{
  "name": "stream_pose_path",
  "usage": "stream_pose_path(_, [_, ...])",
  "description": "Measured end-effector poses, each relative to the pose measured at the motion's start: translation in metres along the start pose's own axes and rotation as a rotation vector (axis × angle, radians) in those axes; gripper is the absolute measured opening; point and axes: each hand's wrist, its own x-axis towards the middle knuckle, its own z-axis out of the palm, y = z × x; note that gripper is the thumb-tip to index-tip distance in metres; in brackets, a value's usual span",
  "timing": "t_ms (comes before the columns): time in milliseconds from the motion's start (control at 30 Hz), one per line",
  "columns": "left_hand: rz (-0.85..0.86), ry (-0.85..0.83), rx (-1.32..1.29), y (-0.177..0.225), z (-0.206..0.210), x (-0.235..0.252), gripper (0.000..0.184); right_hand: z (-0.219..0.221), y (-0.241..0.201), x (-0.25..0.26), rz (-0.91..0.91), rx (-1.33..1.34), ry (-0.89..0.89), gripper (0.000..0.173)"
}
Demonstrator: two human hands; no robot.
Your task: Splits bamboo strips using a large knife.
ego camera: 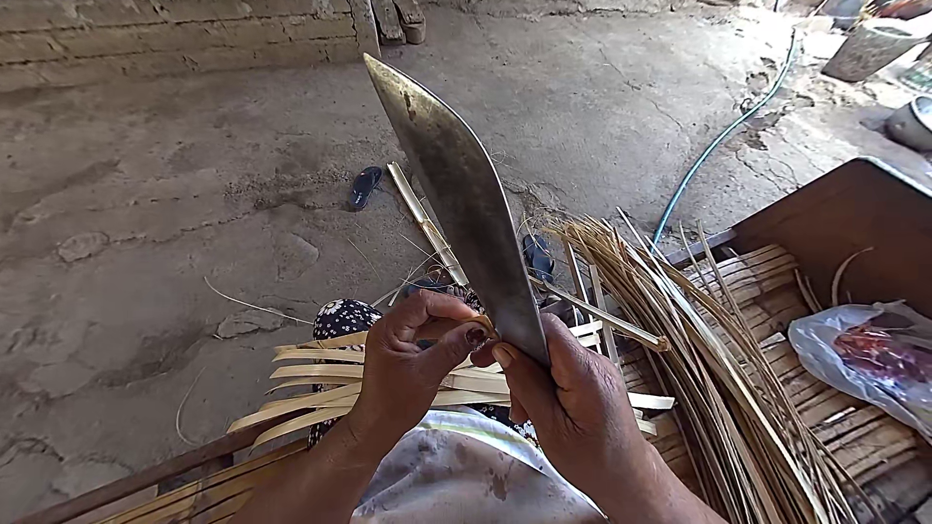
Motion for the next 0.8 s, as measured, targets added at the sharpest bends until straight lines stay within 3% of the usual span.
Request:
stream_pose_path(400, [0.026, -0.037, -0.044, 0.0, -0.002, -0.006, 0.011, -0.005, -0.003, -0.001, 0.084, 0.114, -0.148, 0.015])
stream_pose_path(800, [0.038, -0.06, -0.09, 0.004, -0.005, -0.011, 0.01, 0.003, -0.007, -0.005, 0.046, 0.129, -0.113, 0.014])
